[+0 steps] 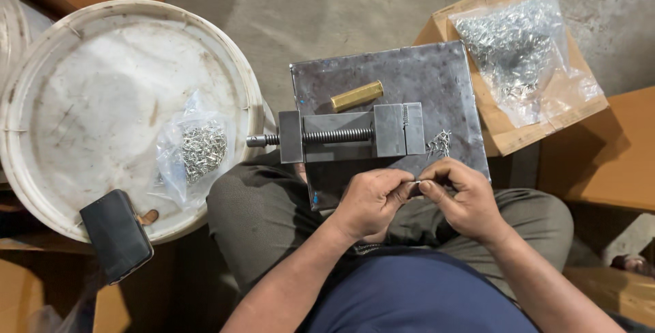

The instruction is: The person picks up metal screws and pins by hand, inserts them into a metal block held in a vice, and uses a small metal plate to press components together.

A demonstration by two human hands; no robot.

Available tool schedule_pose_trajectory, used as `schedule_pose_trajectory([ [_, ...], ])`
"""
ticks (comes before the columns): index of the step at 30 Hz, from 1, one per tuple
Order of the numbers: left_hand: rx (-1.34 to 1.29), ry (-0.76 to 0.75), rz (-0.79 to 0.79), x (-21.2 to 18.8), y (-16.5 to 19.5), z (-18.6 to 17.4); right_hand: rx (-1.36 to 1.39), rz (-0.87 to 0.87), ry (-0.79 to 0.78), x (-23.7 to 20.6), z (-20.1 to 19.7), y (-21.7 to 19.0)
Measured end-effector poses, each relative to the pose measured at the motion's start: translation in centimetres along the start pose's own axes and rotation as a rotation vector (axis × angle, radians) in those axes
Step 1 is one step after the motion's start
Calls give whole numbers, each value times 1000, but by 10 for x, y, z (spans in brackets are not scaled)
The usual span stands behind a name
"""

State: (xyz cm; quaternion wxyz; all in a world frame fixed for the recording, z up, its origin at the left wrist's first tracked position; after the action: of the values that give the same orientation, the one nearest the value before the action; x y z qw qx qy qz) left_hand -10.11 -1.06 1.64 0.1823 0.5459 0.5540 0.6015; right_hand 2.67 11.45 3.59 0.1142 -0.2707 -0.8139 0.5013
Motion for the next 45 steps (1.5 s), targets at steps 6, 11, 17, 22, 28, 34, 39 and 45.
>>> schedule_pose_trajectory([
  [6, 3, -32, -159, 0, -3, -3, -306, -248, 228, 27, -22, -47],
  [11, 33, -90, -204, 2, -5, -2, -395, -221, 163, 62, -24, -64],
  [17, 3, -102, -227, 1, -12, -1, -434, -231, 140, 69, -20, -70],
  [22, 35, -116, -224, 3, -11, -1, -445, -268, 165, 69, -19, -70],
  [28, 46, -142, -264, 3, -9, -2, -489, -320, 174, 67, -17, -75],
  [34, 44, -152, -289, 5, -7, -3, -497, -375, 203, 64, -14, -78],
  [39, 42, -152, -293, 5, -8, -3, -459, -356, 266, 59, -19, -69],
  [45, 62, -46, -79, -2, -6, -2, -268, -88, 413, 40, -50, -14],
])
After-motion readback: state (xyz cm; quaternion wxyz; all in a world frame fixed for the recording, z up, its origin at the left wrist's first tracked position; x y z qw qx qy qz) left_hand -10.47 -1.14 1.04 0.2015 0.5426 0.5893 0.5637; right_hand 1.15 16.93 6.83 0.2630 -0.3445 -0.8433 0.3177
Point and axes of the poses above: each hand's wrist, its own x-axis towards the middle knuckle, its own z-axis out of the palm, y = z × x, the point moved 5 cm from there along x, towards the middle knuckle, and after that the axes turned 11 degrees about z, right-handed, at the moved point
